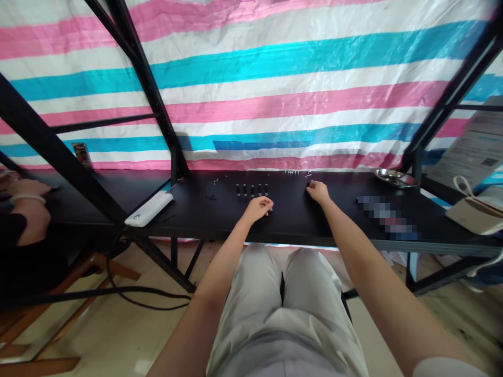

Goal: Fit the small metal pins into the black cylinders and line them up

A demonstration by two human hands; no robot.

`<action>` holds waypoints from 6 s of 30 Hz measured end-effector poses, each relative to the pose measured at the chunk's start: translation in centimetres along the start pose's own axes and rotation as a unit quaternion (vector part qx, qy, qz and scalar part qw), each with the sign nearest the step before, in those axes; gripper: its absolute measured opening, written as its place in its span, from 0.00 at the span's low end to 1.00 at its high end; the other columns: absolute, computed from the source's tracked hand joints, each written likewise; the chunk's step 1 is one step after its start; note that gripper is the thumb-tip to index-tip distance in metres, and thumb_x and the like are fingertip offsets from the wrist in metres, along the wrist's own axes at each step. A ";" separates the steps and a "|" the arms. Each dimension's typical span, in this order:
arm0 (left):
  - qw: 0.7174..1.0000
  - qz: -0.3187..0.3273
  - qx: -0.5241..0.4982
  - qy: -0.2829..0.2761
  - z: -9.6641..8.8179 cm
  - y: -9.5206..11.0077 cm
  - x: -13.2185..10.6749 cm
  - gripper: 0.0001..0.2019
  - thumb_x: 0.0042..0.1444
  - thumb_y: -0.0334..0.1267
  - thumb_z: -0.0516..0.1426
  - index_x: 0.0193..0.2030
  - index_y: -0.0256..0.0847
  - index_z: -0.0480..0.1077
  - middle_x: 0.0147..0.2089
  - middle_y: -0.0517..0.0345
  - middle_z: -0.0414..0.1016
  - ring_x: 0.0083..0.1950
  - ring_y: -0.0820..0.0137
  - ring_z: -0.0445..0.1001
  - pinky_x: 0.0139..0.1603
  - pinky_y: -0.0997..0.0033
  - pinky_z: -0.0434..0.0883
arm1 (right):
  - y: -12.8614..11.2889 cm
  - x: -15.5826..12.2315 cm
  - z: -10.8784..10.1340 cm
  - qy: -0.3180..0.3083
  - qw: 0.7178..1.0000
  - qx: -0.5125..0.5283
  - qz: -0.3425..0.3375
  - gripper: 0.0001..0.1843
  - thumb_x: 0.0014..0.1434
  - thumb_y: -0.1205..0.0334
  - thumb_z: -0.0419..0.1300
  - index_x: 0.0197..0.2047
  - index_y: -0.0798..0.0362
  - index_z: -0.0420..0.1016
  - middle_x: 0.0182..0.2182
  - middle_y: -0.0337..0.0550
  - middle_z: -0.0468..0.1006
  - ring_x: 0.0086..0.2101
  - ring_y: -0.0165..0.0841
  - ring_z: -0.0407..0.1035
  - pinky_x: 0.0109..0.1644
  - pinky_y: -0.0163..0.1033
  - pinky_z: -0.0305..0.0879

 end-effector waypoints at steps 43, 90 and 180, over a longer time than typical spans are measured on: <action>0.998 0.020 0.062 -0.005 0.2 0.0 0.1 0.08 0.52 0.38 0.55 0.32 0.34 0.69 0.26 0.57 0.72 0.22 0.78 0.67 0.28 0.76 0.67 | -1.7 -6.1 -1.4 0.003 0.989 -0.144 0.027 0.13 0.58 0.65 0.49 0.45 0.61 0.67 0.41 0.60 0.73 0.43 0.42 0.69 0.41 0.41 0.63; 0.997 0.007 -0.056 0.056 1.6 0.3 2.5 0.13 0.51 0.41 0.57 0.40 0.34 0.68 0.27 0.59 0.73 0.16 0.82 0.63 0.18 0.78 0.59 | -6.7 -10.0 -1.4 -0.020 0.924 -0.097 -0.370 0.21 0.65 0.52 0.42 0.47 0.58 0.67 0.40 0.51 0.74 0.40 0.36 0.67 0.43 0.37 0.55; 1.000 0.000 -0.003 -0.006 2.4 0.6 1.9 0.06 0.54 0.35 0.54 0.30 0.35 0.66 0.21 0.63 0.68 0.16 0.82 0.63 0.20 0.80 0.58 | -6.3 -10.2 -0.8 0.014 0.921 -0.074 -0.383 0.15 0.63 0.57 0.46 0.45 0.51 0.71 0.41 0.45 0.72 0.34 0.30 0.68 0.29 0.32 0.57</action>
Point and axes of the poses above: each hand's wrist, its own x-axis towards the middle knuckle, its own z-axis out of the palm, y = z × x, the point moved 3 cm from there along x, towards the middle knuckle
